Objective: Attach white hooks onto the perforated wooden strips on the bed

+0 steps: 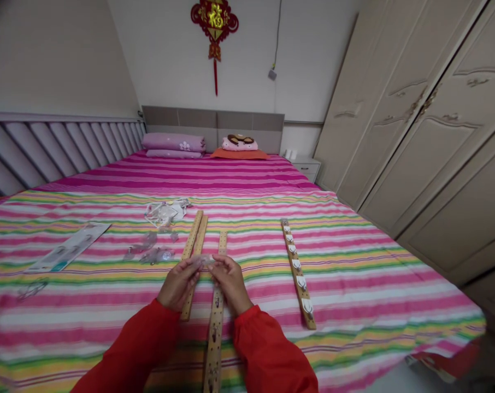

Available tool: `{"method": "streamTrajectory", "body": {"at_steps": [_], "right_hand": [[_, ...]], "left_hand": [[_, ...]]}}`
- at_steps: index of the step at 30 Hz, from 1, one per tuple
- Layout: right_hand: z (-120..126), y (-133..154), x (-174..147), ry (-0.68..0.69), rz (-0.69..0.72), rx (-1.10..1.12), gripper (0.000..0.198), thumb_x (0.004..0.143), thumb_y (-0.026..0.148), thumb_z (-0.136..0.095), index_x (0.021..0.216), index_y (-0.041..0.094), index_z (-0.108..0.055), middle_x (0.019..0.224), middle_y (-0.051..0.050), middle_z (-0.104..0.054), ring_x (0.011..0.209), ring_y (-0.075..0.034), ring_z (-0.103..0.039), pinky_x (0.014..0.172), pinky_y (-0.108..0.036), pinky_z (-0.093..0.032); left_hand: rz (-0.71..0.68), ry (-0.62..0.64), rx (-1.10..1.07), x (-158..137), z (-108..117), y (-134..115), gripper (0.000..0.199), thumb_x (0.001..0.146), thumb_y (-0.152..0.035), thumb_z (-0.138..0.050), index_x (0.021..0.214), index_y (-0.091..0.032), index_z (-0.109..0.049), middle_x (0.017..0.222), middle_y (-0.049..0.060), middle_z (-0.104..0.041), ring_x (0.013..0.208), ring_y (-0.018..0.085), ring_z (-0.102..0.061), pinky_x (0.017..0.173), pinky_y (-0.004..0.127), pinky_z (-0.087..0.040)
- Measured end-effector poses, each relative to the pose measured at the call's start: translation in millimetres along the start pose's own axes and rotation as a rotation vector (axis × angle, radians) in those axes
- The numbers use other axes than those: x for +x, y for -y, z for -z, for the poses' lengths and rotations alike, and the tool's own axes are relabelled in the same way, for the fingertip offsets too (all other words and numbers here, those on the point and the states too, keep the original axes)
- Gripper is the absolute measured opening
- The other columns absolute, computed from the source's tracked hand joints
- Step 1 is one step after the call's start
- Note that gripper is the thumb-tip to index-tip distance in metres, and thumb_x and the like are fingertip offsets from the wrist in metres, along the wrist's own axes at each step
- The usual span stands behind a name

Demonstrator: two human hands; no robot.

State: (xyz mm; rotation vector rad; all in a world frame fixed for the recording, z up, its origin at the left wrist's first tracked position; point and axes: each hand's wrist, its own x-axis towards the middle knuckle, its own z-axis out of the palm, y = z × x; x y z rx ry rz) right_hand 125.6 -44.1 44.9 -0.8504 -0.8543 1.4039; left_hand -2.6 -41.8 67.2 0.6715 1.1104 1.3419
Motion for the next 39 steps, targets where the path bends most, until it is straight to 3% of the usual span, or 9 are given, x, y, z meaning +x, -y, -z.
{"method": "streamTrajectory", "body": {"at_steps": [6, 10, 14, 17, 22, 28, 31, 35, 39], "right_hand": [[4, 3, -2, 0.025, -0.026, 0.020, 0.032, 0.068, 0.043, -0.073, 0.083, 0.015, -0.071, 0.069, -0.002, -0.065, 0.050, -0.009, -0.051, 0.042, -0.019, -0.036], [1, 7, -6, 0.046, -0.046, 0.099, 0.032, 0.068, 0.044, -0.074, 0.082, 0.015, -0.071, 0.066, -0.002, -0.065, 0.049, -0.010, -0.052, 0.043, -0.020, -0.038], [3, 8, -8, 0.054, -0.051, 0.109, 0.028, 0.064, 0.034, -0.079, 0.083, 0.016, -0.071, 0.059, 0.000, -0.064, 0.048, -0.010, -0.053, 0.045, -0.020, -0.040], [7, 5, -8, 0.033, -0.053, 0.104, 0.027, 0.060, 0.029, -0.081, 0.082, 0.016, -0.072, 0.059, 0.000, -0.065, 0.047, -0.010, -0.054, 0.045, -0.021, -0.041], [12, 2, -6, 0.013, -0.056, 0.074, 0.024, 0.056, 0.026, -0.081, 0.076, 0.016, -0.071, 0.054, 0.001, -0.064, 0.046, -0.011, -0.055, 0.045, -0.021, -0.041], [12, 0, -5, -0.008, -0.068, 0.070, 0.023, 0.057, 0.025, -0.079, 0.076, 0.015, -0.070, 0.056, 0.000, -0.066, 0.047, -0.011, -0.056, 0.047, -0.021, -0.042], [14, -1, -3, -0.019, -0.079, 0.067, 0.023, 0.057, 0.024, -0.079, 0.075, 0.015, -0.069, 0.056, 0.000, -0.067, 0.046, -0.011, -0.057, 0.047, -0.022, -0.042], [16, -3, 2, -0.023, -0.086, 0.043, 0.023, 0.057, 0.026, -0.079, 0.074, 0.015, -0.068, 0.050, 0.000, -0.065, 0.043, -0.011, -0.055, 0.045, -0.022, -0.041], [17, -2, 6, -0.019, -0.075, 0.014, 0.023, 0.057, 0.027, -0.079, 0.075, 0.016, -0.069, 0.051, 0.000, -0.064, 0.043, -0.012, -0.055, 0.046, -0.023, -0.041]], "left_hand": [[-0.536, -0.024, 0.550, -7, 1, -4, 0.010, 0.070, -0.026, -0.064, 0.075, -0.018, -0.063, 0.072, 0.003, -0.067, 0.071, 0.015, -0.061, 0.068, 0.026, -0.048], [-0.928, 0.084, 0.878, -12, 4, -6, 0.014, 0.076, -0.016, -0.052, 0.081, -0.021, -0.064, 0.082, 0.003, -0.068, 0.081, 0.017, -0.062, 0.075, 0.028, -0.048], [-1.049, 0.155, 0.964, -11, 7, -3, 0.017, 0.079, -0.013, -0.048, 0.083, -0.021, -0.063, 0.083, 0.003, -0.068, 0.083, 0.016, -0.063, 0.076, 0.028, -0.048], [-0.941, 0.165, 0.908, -8, 7, -2, 0.016, 0.077, -0.015, -0.051, 0.083, -0.020, -0.064, 0.081, 0.002, -0.068, 0.079, 0.015, -0.063, 0.073, 0.026, -0.050], [-0.600, 0.139, 0.622, -4, 3, -2, 0.013, 0.071, -0.027, -0.061, 0.079, -0.018, -0.067, 0.077, 0.003, -0.069, 0.072, 0.015, -0.064, 0.066, 0.026, -0.051], [-0.222, 0.039, 0.367, 2, 2, -2, 0.041, 0.050, -0.037, -0.078, 0.081, -0.014, -0.065, 0.074, 0.004, -0.068, 0.068, 0.015, -0.062, 0.062, 0.025, -0.049], [-0.041, 0.052, 0.288, 3, 2, 1, 0.053, 0.040, -0.037, -0.084, 0.083, -0.012, -0.063, 0.068, 0.002, -0.066, 0.059, 0.011, -0.059, 0.054, 0.022, -0.045], [0.069, 0.116, 0.261, 5, 0, 1, 0.048, 0.040, -0.037, -0.085, 0.074, -0.012, -0.062, 0.056, -0.002, -0.062, 0.053, 0.008, -0.055, 0.052, 0.018, -0.042], [0.129, 0.093, 0.203, 7, -4, 3, 0.044, 0.039, -0.032, -0.087, 0.070, -0.014, -0.061, 0.057, -0.002, -0.064, 0.055, 0.008, -0.058, 0.057, 0.019, -0.046]]}}
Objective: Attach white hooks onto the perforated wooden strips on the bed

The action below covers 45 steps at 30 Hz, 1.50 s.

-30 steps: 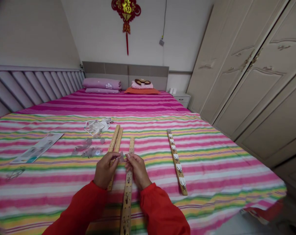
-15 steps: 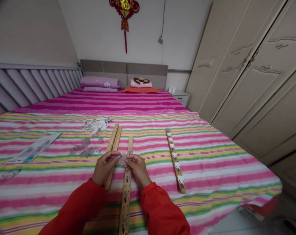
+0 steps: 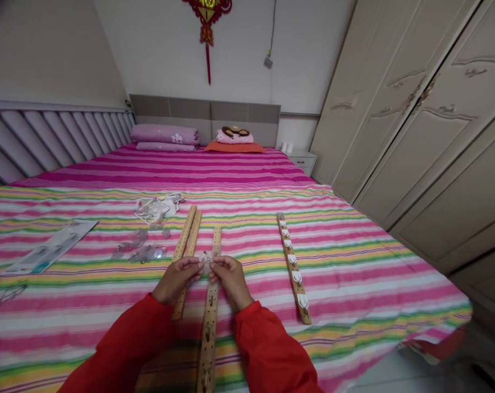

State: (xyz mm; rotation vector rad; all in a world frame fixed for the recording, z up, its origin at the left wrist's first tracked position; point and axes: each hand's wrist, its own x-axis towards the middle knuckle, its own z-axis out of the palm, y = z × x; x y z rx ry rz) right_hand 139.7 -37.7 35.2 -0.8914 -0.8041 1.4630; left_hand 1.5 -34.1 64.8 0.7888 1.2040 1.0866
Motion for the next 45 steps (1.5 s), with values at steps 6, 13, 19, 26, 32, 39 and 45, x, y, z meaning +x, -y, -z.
{"method": "streamTrajectory", "body": {"at_steps": [6, 13, 19, 26, 32, 39, 45], "right_hand": [[9, 7, 7, 0.034, 0.049, -0.098, 0.023, 0.059, 0.024, -0.074, 0.082, 0.017, -0.072, 0.056, 0.002, -0.063, 0.044, -0.009, -0.047, 0.045, -0.024, -0.037], [16, 23, 22, 0.186, 0.169, -0.338, 0.022, 0.062, 0.025, -0.071, 0.084, 0.020, -0.073, 0.068, 0.001, -0.066, 0.060, -0.013, -0.055, 0.060, -0.027, -0.043], [11, 34, 33, 0.098, 0.178, -0.244, 0.030, 0.059, 0.026, -0.076, 0.087, 0.019, -0.071, 0.065, 0.004, -0.062, 0.056, -0.010, -0.053, 0.056, -0.024, -0.043], [13, 24, 38, 0.010, 0.022, -0.117, 0.028, 0.057, 0.035, -0.078, 0.073, 0.015, -0.067, 0.053, 0.001, -0.064, 0.047, -0.011, -0.055, 0.047, -0.023, -0.043], [11, 22, 67, -0.072, 0.081, -0.090, 0.022, 0.056, 0.031, -0.076, 0.068, 0.015, -0.066, 0.050, 0.002, -0.063, 0.045, -0.011, -0.055, 0.047, -0.023, -0.044], [12, 13, 102, -0.129, 0.084, -0.151, 0.016, 0.054, 0.028, -0.071, 0.063, 0.016, -0.065, 0.047, 0.003, -0.059, 0.041, -0.011, -0.050, 0.043, -0.024, -0.040], [17, -2, 114, -0.176, 0.098, -0.166, 0.011, 0.054, 0.024, -0.065, 0.061, 0.016, -0.065, 0.042, 0.006, -0.054, 0.038, -0.008, -0.042, 0.041, -0.022, -0.032]], "left_hand": [[-0.048, 0.140, -0.014, 3, -1, 6, 0.044, 0.043, -0.032, -0.086, 0.078, -0.014, -0.066, 0.073, 0.003, -0.070, 0.069, 0.013, -0.064, 0.068, 0.023, -0.048], [-0.259, 0.172, 0.282, 7, 2, -19, 0.038, 0.057, -0.043, -0.076, 0.082, -0.014, -0.071, 0.081, 0.005, -0.073, 0.079, 0.018, -0.064, 0.074, 0.028, -0.049], [-0.221, 0.223, 0.268, 17, 0, -24, 0.034, 0.050, -0.039, -0.080, 0.070, -0.014, -0.068, 0.068, 0.004, -0.070, 0.062, 0.014, -0.062, 0.064, 0.027, -0.050], [-0.155, 0.067, 0.116, 38, -8, -17, 0.039, 0.045, -0.035, -0.084, 0.072, -0.013, -0.066, 0.067, 0.003, -0.069, 0.063, 0.013, -0.063, 0.064, 0.026, -0.052], [-0.197, 0.046, 0.119, 69, -21, -23, 0.037, 0.044, -0.031, -0.082, 0.070, -0.012, -0.065, 0.062, 0.001, -0.066, 0.058, 0.011, -0.060, 0.060, 0.024, -0.048], [-0.226, -0.042, 0.193, 105, -24, -18, 0.025, 0.048, -0.029, -0.076, 0.061, -0.014, -0.061, 0.048, -0.004, -0.056, 0.046, 0.008, -0.051, 0.049, 0.021, -0.040], [-0.219, -0.076, 0.222, 121, -25, -1, 0.017, 0.053, -0.025, -0.070, 0.062, -0.014, -0.060, 0.049, -0.003, -0.057, 0.046, 0.009, -0.052, 0.050, 0.022, -0.041]]}}
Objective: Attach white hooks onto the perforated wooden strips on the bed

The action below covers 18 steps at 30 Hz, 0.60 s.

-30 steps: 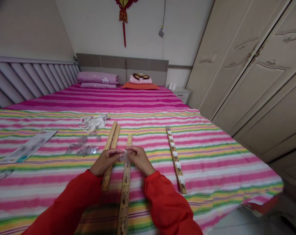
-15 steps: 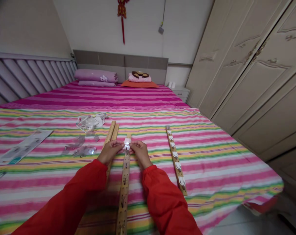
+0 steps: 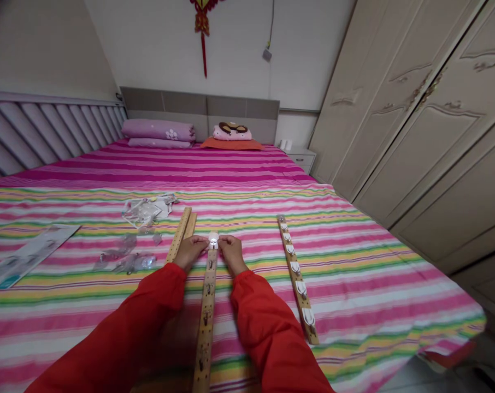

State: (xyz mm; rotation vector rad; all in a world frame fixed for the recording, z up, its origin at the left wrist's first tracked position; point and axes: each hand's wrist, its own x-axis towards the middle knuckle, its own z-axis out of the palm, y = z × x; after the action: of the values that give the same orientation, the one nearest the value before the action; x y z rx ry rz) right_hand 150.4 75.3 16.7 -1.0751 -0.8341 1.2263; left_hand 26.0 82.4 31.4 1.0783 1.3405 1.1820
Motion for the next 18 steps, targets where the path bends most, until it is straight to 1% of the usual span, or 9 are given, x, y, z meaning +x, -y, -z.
{"method": "streamTrajectory", "body": {"at_steps": [3, 7, 13, 18], "right_hand": [[1, -6, 0, -0.005, -0.008, -0.008, 0.012, 0.053, 0.022, -0.062, 0.062, 0.015, -0.067, 0.041, 0.006, -0.053, 0.040, -0.009, -0.041, 0.042, -0.022, -0.032], [2, -11, -1, -0.009, -0.014, -0.019, 0.013, 0.053, 0.022, -0.063, 0.063, 0.015, -0.069, 0.047, 0.004, -0.058, 0.044, -0.010, -0.045, 0.044, -0.022, -0.034], [2, -15, -1, -0.014, -0.012, -0.027, 0.016, 0.054, 0.022, -0.063, 0.067, 0.016, -0.070, 0.048, 0.004, -0.059, 0.045, -0.010, -0.046, 0.045, -0.023, -0.035], [3, -20, 2, -0.014, -0.003, -0.036, 0.017, 0.055, 0.022, -0.062, 0.068, 0.016, -0.070, 0.047, 0.003, -0.059, 0.048, -0.012, -0.050, 0.046, -0.023, -0.038]], "left_hand": [[-0.020, -0.015, 0.039, 4, 0, 8, 0.013, 0.054, -0.024, -0.068, 0.062, -0.015, -0.061, 0.050, -0.002, -0.059, 0.049, 0.010, -0.054, 0.051, 0.022, -0.041], [-0.041, -0.034, 0.104, 8, 3, 15, 0.012, 0.054, -0.024, -0.067, 0.062, -0.016, -0.063, 0.053, -0.001, -0.061, 0.055, 0.013, -0.057, 0.054, 0.023, -0.042], [-0.052, -0.042, 0.165, 8, 4, 19, 0.009, 0.055, -0.021, -0.067, 0.061, -0.015, -0.064, 0.054, 0.001, -0.062, 0.058, 0.014, -0.058, 0.056, 0.023, -0.042], [-0.051, -0.044, 0.180, 9, 1, 22, 0.007, 0.057, -0.019, -0.065, 0.063, -0.015, -0.064, 0.058, 0.001, -0.064, 0.061, 0.014, -0.059, 0.058, 0.023, -0.042]]}}
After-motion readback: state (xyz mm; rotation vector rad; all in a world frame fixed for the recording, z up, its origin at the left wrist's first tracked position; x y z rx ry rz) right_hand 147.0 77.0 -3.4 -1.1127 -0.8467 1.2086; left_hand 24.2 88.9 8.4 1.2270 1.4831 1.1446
